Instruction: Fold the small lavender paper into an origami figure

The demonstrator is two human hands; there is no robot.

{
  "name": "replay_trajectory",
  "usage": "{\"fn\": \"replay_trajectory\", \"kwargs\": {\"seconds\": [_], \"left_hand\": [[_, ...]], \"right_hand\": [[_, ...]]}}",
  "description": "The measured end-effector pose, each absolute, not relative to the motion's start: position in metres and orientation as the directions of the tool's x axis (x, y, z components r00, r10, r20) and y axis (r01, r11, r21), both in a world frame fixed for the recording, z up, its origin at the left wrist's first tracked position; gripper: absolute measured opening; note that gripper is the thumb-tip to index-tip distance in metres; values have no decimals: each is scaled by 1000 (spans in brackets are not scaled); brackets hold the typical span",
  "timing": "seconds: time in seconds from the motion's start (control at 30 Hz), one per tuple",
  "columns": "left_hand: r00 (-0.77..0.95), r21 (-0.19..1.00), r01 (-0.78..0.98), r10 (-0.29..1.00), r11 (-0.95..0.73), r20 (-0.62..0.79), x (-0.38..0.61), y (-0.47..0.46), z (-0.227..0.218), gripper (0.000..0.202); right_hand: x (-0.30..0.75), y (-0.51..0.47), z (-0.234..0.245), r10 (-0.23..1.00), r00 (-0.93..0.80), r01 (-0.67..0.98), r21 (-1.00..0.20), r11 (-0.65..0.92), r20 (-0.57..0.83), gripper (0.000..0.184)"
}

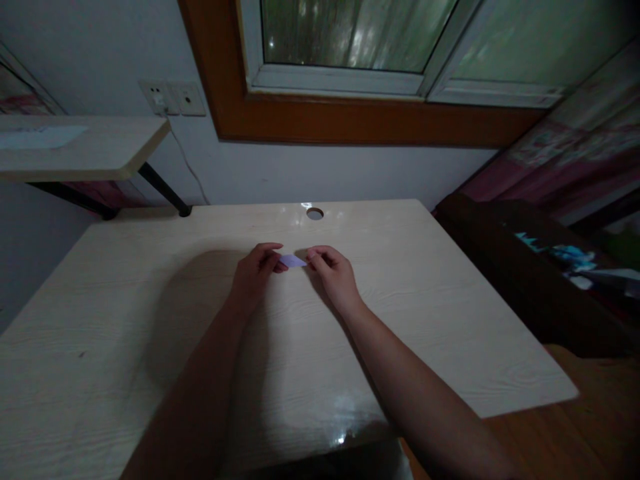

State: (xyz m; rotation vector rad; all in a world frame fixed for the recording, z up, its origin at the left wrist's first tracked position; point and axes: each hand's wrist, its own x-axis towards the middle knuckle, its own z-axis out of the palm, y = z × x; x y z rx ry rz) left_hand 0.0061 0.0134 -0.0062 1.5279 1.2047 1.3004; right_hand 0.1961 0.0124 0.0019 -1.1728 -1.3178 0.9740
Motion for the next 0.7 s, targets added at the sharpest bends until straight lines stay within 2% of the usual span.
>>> {"fn": "replay_trajectory", "kwargs": {"seconds": [0.13,0.3,0.5,0.7], "left_hand": [[128,950,190,965,-249,227,6,13,-6,28],[119,956,142,963,-258,242,7,13,-7,29],[57,963,52,964,-264,261,8,11,-4,32],[148,976,-38,965,-212,215,8,12,-7,46]], "right_hand": [[194,9,1,959,-84,154,-947,280,270,22],[192,8,-4,965,-146,60,-971,230,219,23],[192,10,-2,981,-95,18,-985,170,168,23],[190,11,-2,992,-36,-92,-988,121,125,22]]}}
